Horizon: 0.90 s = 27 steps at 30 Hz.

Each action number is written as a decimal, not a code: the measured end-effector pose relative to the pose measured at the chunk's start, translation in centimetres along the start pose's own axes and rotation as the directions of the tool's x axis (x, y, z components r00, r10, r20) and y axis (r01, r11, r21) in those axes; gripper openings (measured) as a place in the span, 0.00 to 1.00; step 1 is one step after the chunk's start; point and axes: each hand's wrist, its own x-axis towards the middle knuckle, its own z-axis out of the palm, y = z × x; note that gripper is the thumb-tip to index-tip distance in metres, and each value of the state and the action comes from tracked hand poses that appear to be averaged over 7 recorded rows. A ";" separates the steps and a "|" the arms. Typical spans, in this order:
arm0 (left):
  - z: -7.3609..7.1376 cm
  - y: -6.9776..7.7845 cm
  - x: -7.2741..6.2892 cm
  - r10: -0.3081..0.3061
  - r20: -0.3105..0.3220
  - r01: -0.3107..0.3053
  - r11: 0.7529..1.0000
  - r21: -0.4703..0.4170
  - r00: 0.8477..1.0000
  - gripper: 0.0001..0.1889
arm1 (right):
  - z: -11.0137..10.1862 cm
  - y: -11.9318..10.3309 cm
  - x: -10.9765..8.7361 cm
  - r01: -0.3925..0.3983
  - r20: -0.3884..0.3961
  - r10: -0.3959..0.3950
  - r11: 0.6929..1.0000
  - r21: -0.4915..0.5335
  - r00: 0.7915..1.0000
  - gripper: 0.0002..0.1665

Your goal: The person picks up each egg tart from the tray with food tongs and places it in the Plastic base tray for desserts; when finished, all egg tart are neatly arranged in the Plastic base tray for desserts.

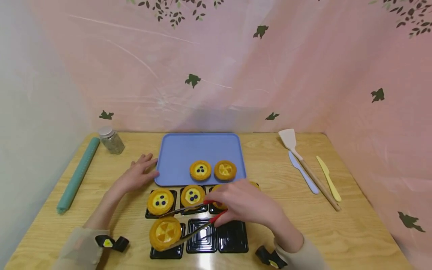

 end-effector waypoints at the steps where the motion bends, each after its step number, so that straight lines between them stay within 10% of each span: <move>1: 0.0 0.0 0.0 0.001 0.000 -0.001 1.000 0.001 1.000 0.32 | 0.1 -0.1 0.1 -0.001 0.012 0.001 1.000 0.004 1.000 0.28; 27: -0.5 0.5 0.0 -0.006 0.017 0.006 1.000 0.004 1.000 0.32 | 1.1 -0.2 0.9 0.022 0.049 -0.020 0.999 -0.037 0.999 0.29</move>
